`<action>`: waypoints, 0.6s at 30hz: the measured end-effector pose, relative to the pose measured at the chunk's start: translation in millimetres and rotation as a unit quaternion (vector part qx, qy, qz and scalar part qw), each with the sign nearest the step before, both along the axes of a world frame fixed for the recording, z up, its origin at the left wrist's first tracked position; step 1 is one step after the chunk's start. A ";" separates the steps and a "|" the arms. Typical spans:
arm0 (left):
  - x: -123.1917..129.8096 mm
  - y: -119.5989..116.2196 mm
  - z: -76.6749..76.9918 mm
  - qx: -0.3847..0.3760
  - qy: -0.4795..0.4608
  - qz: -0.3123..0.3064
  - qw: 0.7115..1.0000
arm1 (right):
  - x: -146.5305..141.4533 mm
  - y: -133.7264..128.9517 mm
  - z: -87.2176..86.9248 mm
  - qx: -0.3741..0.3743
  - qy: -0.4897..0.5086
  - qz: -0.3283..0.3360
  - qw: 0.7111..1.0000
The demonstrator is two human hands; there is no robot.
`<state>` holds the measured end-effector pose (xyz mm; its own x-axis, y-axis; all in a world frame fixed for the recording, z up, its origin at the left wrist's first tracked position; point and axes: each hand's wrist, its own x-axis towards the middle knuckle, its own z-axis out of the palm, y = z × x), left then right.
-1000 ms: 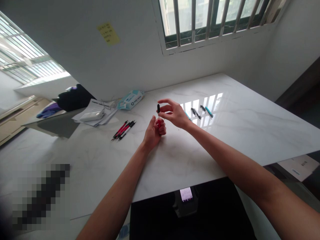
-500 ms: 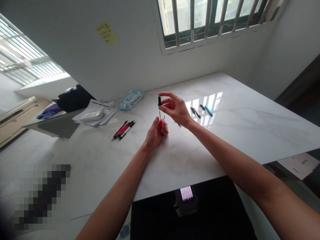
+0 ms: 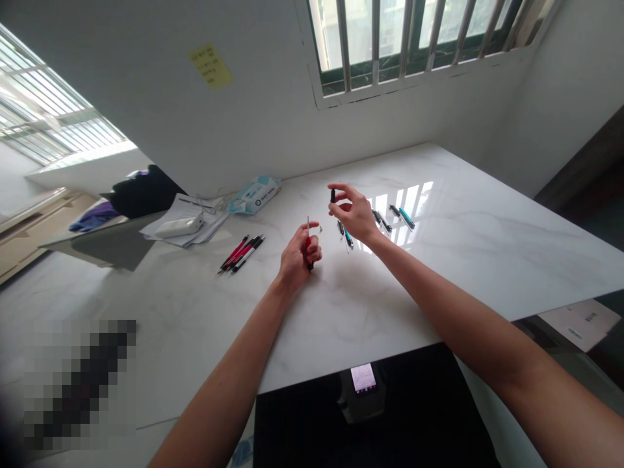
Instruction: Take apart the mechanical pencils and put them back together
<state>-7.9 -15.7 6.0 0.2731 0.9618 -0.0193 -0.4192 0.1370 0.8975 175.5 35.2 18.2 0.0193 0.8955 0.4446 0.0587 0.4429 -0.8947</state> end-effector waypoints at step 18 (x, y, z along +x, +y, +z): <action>-1.8 1.2 -0.1 0.000 0.046 0.042 0.998 | -15.1 -14.8 0.5 -0.028 -0.019 0.109 0.993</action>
